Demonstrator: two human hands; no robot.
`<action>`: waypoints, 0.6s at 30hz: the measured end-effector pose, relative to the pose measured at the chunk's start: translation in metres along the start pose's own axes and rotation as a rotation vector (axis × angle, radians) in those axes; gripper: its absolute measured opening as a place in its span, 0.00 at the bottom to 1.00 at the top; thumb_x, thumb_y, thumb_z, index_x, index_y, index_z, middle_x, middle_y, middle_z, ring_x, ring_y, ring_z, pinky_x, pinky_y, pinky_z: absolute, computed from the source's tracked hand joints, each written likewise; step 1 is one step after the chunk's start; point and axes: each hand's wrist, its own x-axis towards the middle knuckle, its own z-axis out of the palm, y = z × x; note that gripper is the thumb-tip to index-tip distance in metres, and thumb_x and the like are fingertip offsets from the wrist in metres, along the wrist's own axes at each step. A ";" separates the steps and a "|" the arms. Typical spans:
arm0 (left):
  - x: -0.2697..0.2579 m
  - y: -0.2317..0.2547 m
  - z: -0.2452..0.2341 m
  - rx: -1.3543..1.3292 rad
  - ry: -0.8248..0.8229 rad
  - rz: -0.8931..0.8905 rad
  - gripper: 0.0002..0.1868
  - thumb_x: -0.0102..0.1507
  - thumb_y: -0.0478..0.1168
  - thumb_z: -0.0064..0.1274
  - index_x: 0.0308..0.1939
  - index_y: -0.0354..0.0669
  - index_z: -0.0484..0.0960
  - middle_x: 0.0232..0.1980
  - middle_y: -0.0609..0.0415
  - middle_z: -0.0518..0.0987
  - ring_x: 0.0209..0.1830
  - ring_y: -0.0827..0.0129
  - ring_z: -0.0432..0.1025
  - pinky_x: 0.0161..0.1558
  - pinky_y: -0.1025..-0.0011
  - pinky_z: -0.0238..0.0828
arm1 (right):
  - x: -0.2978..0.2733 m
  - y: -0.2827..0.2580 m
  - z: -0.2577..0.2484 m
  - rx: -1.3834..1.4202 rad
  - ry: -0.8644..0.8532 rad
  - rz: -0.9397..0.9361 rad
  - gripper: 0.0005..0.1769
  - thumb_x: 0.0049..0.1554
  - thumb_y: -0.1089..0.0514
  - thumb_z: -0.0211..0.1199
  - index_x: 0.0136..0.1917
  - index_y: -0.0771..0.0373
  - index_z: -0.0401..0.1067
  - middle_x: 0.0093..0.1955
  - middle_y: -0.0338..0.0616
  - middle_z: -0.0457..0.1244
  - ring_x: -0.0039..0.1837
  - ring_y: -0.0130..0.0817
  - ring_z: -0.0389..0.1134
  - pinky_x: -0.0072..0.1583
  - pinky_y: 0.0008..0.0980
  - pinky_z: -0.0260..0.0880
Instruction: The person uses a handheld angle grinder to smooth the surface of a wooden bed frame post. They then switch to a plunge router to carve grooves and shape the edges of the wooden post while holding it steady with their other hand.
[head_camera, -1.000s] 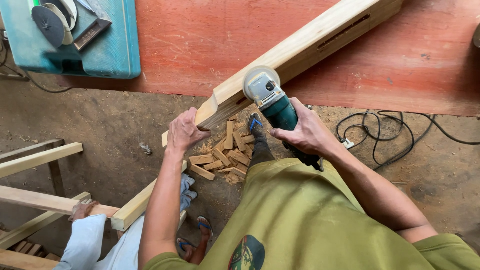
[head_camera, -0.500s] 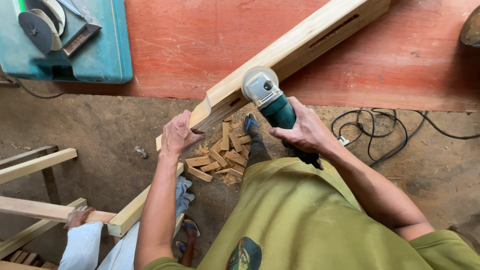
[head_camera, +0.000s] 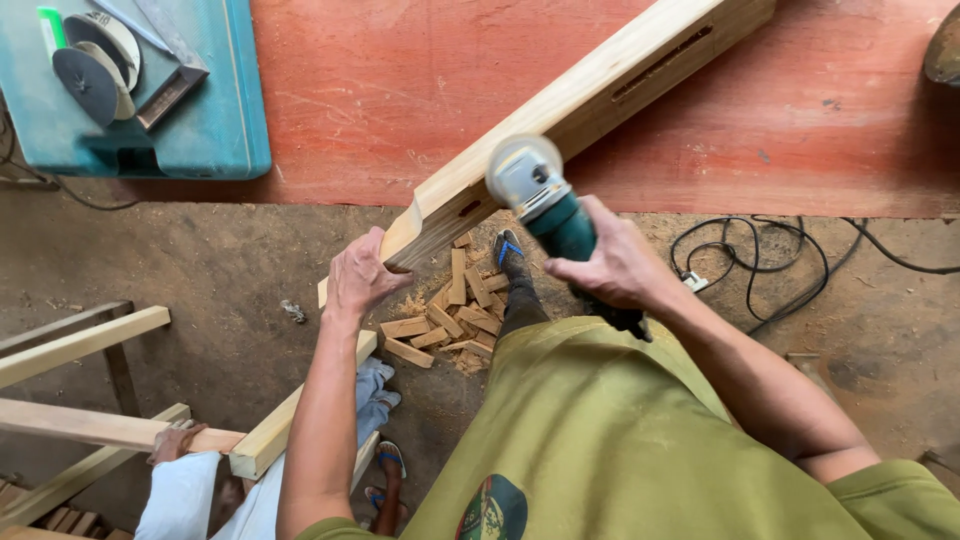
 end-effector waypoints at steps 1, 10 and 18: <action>0.002 -0.004 0.002 0.013 -0.010 0.003 0.33 0.47 0.61 0.68 0.43 0.46 0.74 0.39 0.44 0.79 0.47 0.50 0.78 0.47 0.52 0.75 | 0.001 0.001 0.005 -0.018 -0.038 0.012 0.42 0.41 0.40 0.77 0.65 0.53 0.66 0.51 0.64 0.68 0.57 0.65 0.70 0.56 0.58 0.70; 0.008 -0.013 0.008 0.045 -0.076 -0.083 0.34 0.44 0.65 0.68 0.45 0.55 0.73 0.41 0.53 0.80 0.50 0.59 0.78 0.49 0.58 0.76 | 0.014 0.015 0.001 -0.068 -0.053 0.080 0.43 0.38 0.35 0.76 0.65 0.42 0.66 0.51 0.56 0.70 0.58 0.58 0.72 0.56 0.52 0.72; 0.002 -0.002 0.005 0.038 -0.069 -0.101 0.30 0.47 0.59 0.67 0.45 0.49 0.74 0.42 0.45 0.80 0.49 0.51 0.78 0.48 0.52 0.75 | 0.017 0.026 -0.067 0.023 0.021 0.121 0.41 0.40 0.41 0.76 0.65 0.48 0.68 0.48 0.62 0.70 0.54 0.58 0.73 0.52 0.51 0.72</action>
